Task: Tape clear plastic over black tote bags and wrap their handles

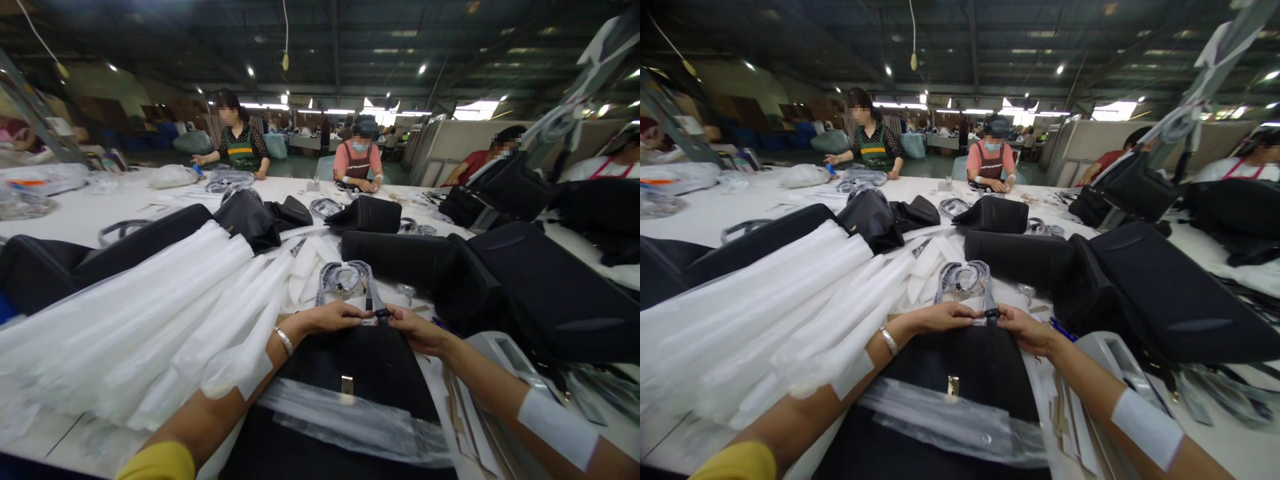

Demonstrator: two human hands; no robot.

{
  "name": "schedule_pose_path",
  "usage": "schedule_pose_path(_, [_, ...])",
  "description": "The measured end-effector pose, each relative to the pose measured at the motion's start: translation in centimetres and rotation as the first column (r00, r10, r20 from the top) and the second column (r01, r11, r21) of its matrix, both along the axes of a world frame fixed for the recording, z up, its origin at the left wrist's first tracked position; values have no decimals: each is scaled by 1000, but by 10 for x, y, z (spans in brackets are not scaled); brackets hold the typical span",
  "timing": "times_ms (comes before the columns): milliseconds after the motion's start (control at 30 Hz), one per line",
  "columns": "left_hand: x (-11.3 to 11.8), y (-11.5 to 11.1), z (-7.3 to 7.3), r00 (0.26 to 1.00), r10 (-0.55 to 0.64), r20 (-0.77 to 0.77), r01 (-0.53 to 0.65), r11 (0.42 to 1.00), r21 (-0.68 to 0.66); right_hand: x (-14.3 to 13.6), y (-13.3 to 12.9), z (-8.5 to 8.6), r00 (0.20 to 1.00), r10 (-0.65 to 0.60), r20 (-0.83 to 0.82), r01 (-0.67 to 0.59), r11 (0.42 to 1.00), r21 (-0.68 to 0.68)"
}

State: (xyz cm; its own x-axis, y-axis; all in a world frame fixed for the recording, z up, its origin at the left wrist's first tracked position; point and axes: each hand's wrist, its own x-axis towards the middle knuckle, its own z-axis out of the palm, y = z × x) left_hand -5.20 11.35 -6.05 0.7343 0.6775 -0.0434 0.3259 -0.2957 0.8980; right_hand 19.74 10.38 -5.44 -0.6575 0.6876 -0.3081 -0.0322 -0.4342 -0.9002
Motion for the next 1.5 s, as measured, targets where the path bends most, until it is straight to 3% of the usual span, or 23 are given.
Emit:
schedule_pose_path(67, [0,-2,3,997,50,-52,-46,997,67,4,3,-3,997,-16,71,11,997,71])
schedule_pose_path(133, [1,-7,10,973,160,-165,-118,964,237,9,6,-4,976,-68,207,26,980,199])
schedule_pose_path(200, [3,-13,20,924,268,-273,-141,902,408,12,5,-1,903,-218,369,57,914,401])
schedule_pose_path(267, [6,-17,27,900,273,-340,-97,886,453,12,-1,8,790,-413,452,32,765,643])
schedule_pose_path(333, [8,-15,28,900,198,-389,-43,927,373,7,-10,17,730,-508,457,-104,579,809])
schedule_pose_path(433, [11,-10,21,879,145,-453,-22,964,265,-3,-25,25,734,-433,523,-384,371,846])
schedule_pose_path(500, [11,-10,15,855,182,-485,-40,957,288,-7,-31,21,684,-393,615,-528,315,789])
schedule_pose_path(633, [6,-18,11,816,280,-505,-85,923,374,-5,-32,9,505,-413,758,-685,342,643])
schedule_pose_path(700, [2,-19,13,825,259,-502,-65,927,370,-3,-30,6,483,-447,753,-703,316,637])
schedule_pose_path(767, [-1,-17,14,849,204,-487,-29,939,342,-6,-27,6,534,-458,711,-680,268,683])
schedule_pose_path(833, [-2,-13,15,871,156,-465,-3,949,314,-13,-23,6,616,-391,684,-637,263,724])
schedule_pose_path(933, [-1,-16,16,882,183,-434,-25,939,344,-29,-18,2,650,-273,709,-621,345,703])
schedule_pose_path(1067, [-5,-38,17,815,423,-396,-132,801,583,-42,-13,-5,590,-256,766,-645,420,638])
schedule_pose_path(1100, [-8,-44,17,783,450,-429,-125,790,601,-44,-12,-7,595,-256,762,-635,433,640])
schedule_pose_path(1233, [-16,-57,14,711,349,-610,14,860,510,-44,-7,-13,672,-213,709,-562,476,676])
schedule_pose_path(1367, [-19,-57,11,716,349,-605,57,834,548,-44,-3,-16,767,-138,626,-493,498,713])
schedule_pose_path(1500, [-21,-51,15,692,364,-623,60,832,552,-47,0,-18,769,-161,618,-446,557,700])
